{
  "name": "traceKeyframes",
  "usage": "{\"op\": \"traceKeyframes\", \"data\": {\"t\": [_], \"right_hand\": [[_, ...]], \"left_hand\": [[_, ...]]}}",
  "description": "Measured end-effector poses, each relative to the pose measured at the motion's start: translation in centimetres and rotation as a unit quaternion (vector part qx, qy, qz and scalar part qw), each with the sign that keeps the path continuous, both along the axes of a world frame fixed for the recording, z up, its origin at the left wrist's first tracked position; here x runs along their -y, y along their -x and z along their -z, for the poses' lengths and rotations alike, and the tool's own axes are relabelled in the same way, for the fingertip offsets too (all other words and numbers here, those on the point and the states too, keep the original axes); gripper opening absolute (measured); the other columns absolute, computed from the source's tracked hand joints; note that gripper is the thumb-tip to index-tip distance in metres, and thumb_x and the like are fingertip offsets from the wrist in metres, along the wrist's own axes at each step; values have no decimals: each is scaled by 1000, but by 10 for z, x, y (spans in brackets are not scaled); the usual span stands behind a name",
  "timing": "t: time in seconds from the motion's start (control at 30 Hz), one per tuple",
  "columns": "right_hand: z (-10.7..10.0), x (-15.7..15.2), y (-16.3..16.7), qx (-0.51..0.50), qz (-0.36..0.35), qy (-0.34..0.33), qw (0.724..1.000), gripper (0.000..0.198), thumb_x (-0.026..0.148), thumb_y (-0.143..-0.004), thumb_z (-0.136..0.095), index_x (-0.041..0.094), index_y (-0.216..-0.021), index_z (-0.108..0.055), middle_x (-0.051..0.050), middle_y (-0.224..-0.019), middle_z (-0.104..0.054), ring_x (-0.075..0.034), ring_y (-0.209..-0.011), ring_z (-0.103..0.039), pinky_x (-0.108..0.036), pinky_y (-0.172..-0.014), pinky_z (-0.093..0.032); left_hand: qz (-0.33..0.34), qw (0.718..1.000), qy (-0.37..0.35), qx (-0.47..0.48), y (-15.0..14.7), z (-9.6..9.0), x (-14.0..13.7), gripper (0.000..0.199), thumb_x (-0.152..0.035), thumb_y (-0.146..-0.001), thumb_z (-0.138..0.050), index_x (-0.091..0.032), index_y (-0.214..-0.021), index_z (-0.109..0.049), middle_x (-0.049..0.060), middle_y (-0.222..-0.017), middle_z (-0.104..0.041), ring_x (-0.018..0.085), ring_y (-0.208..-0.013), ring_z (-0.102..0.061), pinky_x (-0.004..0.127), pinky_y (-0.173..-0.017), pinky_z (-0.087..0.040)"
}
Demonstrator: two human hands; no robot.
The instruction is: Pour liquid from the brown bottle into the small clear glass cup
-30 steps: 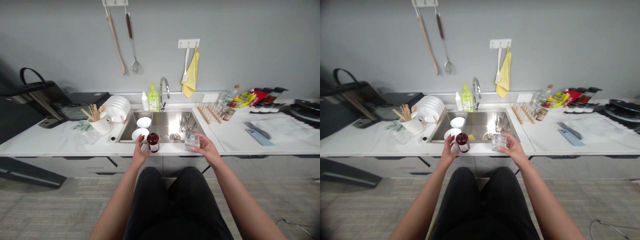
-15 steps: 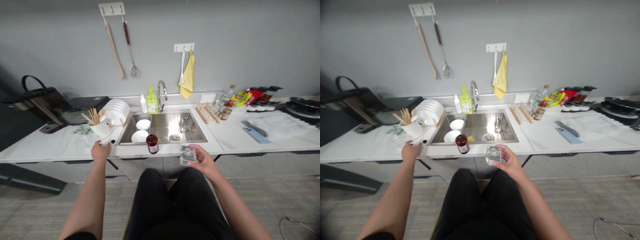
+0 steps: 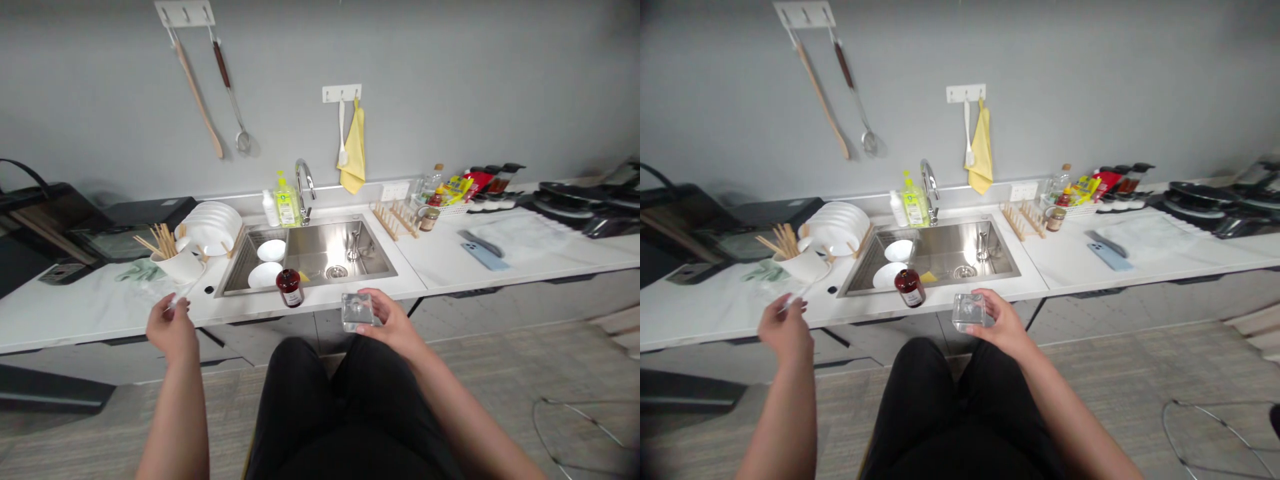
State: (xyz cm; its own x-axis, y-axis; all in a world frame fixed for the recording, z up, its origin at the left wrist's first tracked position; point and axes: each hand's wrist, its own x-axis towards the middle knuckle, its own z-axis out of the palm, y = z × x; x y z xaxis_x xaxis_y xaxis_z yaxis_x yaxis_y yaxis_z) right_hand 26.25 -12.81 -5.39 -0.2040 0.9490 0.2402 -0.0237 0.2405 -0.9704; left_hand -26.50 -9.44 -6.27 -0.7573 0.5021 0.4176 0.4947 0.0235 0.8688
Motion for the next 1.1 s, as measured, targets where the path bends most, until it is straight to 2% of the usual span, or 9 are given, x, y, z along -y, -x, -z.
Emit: {"op": "traceKeyframes", "data": {"t": [0.07, 0.1, 0.2, 0.33, 0.43, 0.67, 0.87, 1.0, 1.1], "right_hand": [[1, 5, 2, 0, -4, 6, 1000, 83, 44, -71, -111, 30, -142, -70, -11, -141, -79, -35, -132, -79, -55, -126, -57], [2, 7, 4, -1, -8, 9, 1000, 83, 44, -71, -111, 30, -143, -70, -11, -141, -79, -35, -132, -79, -54, -125, -57], [5, 16, 11, -11, -22, 14, 1000, 83, 45, -73, -110, 31, -144, -69, -11, -144, -78, -35, -135, -78, -53, -126, -57], [11, 28, 20, -15, -26, 3, 1000, 83, 46, -73, -110, 31, -144, -70, -11, -148, -76, -36, -138, -76, -55, -129, -54], [16, 36, 24, -11, -25, -11, 1000, 84, 47, -74, -109, 30, -147, -69, -11, -148, -76, -34, -137, -76, -56, -131, -52], [17, 48, 28, -2, -28, -20, 999, 85, 48, -73, -109, 30, -146, -69, -11, -147, -76, -34, -134, -76, -55, -125, -57], [7, 52, 34, 8, -18, -28, 999, 83, 49, -71, -110, 28, -141, -71, -10, -142, -80, -33, -127, -79, -52, -119, -61], [4, 52, 32, 17, -7, -32, 999, 82, 49, -70, -110, 29, -140, -72, -9, -141, -80, -34, -127, -79, -52, -117, -62], [1, 52, 29, 9, -8, -35, 999, 82, 50, -73, -109, 28, -142, -72, -10, -142, -79, -34, -130, -77, -52, -121, -59]], "left_hand": [[92, 990, -94, 44, -45, -22, 27, 46, -47, -95, -74, -18, -132, -72, 1, -90, -70, 22, -85, -72, 38, -87, -62], [169, 980, -93, 39, -68, -36, 40, 41, -48, -99, -74, -19, -128, -75, 2, -90, -72, 21, -83, -71, 36, -87, -61], [419, 905, 21, -68, -132, -85, 73, 32, -45, -101, -80, -21, -122, -81, 9, -111, -80, 23, -94, -75, 34, -85, -60], [513, 833, 48, -201, -187, -138, 88, 23, -39, -110, -72, -24, -126, -80, 8, -113, -80, 20, -94, -72, 33, -85, -57], [543, 793, 71, -269, -209, -160, 86, 19, -34, -111, -69, -23, -124, -78, 8, -115, -80, 21, -95, -73, 35, -89, -57], [572, 699, 121, -412, -246, -180, 79, 21, -29, -105, -70, -25, -121, -82, 9, -113, -82, 27, -100, -78, 40, -88, -60], [618, 634, 154, -438, -277, -171, 68, 14, -24, -99, -74, -26, -106, -86, 7, -95, -79, 27, -90, -77, 40, -83, -59], [634, 633, 153, -417, -278, -159, 60, 17, -26, -99, -79, -28, -113, -88, 7, -99, -82, 27, -90, -78, 40, -85, -60], [660, 629, 139, -387, -274, -158, 60, 39, -19, -99, -76, -32, -134, -85, 7, -114, -85, 29, -103, -80, 44, -97, -62]]}}
